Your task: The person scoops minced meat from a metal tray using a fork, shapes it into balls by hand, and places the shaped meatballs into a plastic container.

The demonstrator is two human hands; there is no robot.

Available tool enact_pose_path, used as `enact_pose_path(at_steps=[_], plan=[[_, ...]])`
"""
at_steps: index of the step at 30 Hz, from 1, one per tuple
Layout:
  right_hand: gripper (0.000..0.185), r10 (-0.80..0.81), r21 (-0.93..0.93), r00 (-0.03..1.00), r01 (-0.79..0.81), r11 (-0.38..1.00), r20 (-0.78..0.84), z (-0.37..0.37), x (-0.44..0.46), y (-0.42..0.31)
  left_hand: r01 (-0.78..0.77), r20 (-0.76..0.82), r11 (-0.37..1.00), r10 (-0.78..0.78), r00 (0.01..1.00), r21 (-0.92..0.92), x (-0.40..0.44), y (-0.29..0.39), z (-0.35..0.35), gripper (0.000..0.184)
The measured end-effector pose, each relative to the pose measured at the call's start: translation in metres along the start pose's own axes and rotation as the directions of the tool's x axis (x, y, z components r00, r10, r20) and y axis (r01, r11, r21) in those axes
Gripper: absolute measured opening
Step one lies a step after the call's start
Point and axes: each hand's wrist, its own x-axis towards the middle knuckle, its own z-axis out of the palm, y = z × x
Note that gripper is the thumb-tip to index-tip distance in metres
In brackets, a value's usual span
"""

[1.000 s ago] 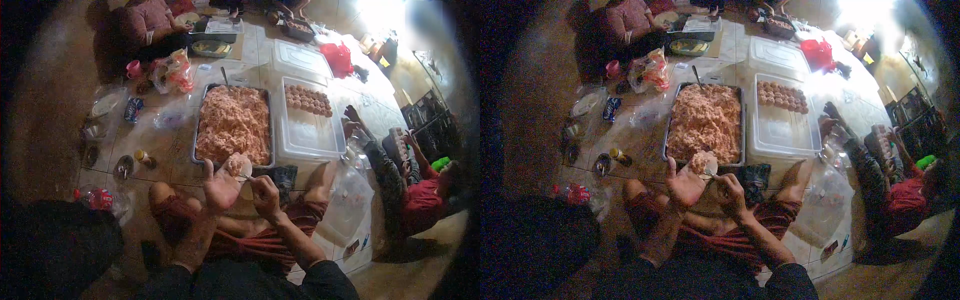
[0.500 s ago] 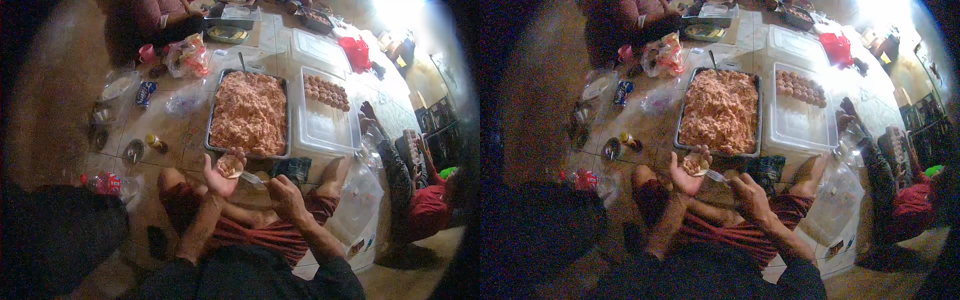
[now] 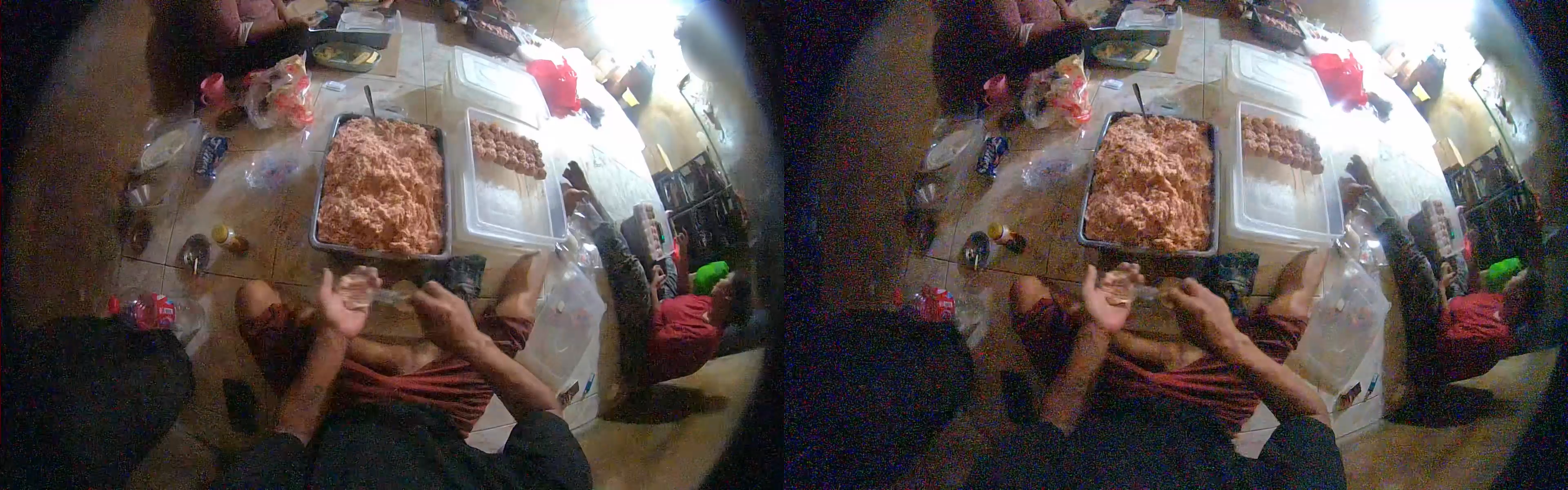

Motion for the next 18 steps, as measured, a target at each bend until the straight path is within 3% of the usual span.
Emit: enact_pose_path(at_steps=[1,2,3,4,6,7,10,14,18], plan=[[0.031,0.181,0.170,0.982,-0.187,0.968,0.052,-0.027,0.011,-0.018,-0.097,0.034,0.995,0.098,0.995,-0.031,0.003,0.006,-0.016,0.080],[0.028,0.327,0.227,0.945,-0.318,0.921,-0.003,-0.040,0.020,-0.022,-0.193,0.066,0.979,0.198,0.978,-0.068,0.004,0.011,-0.027,0.077],[0.025,0.465,0.302,0.884,-0.428,0.852,-0.057,-0.052,0.029,-0.027,-0.193,-0.057,0.980,0.195,0.979,0.044,0.000,0.015,-0.025,0.073],[0.024,0.263,-0.108,0.939,-0.292,0.950,-0.223,-0.064,0.034,-0.024,-0.189,-0.054,0.981,0.191,0.980,0.039,-0.002,0.016,-0.027,0.073],[0.025,0.338,-0.189,0.923,-0.371,0.909,-0.186,-0.076,0.045,-0.012,-0.122,-0.066,0.984,0.131,0.989,0.128,-0.007,0.017,-0.031,0.070],[0.026,0.415,-0.265,0.897,-0.442,0.857,-0.153,-0.077,0.049,-0.007,-0.107,-0.223,0.979,0.145,0.964,0.174,-0.008,0.014,-0.023,0.068],[0.018,0.419,-0.216,0.905,-0.426,0.879,-0.079,-0.054,0.059,0.021,-0.152,-0.114,0.957,0.184,0.976,0.246,0.000,0.010,-0.065,0.066],[0.019,0.376,-0.093,0.896,-0.406,0.909,-0.238,-0.042,0.084,0.011,-0.063,-0.291,0.944,0.162,0.943,0.322,-0.002,0.010,-0.049,0.066],[0.016,0.264,-0.078,0.885,-0.316,0.946,-0.385,-0.046,0.098,0.025,-0.062,-0.294,0.944,0.163,0.942,0.325,0.002,0.012,-0.067,0.066]])
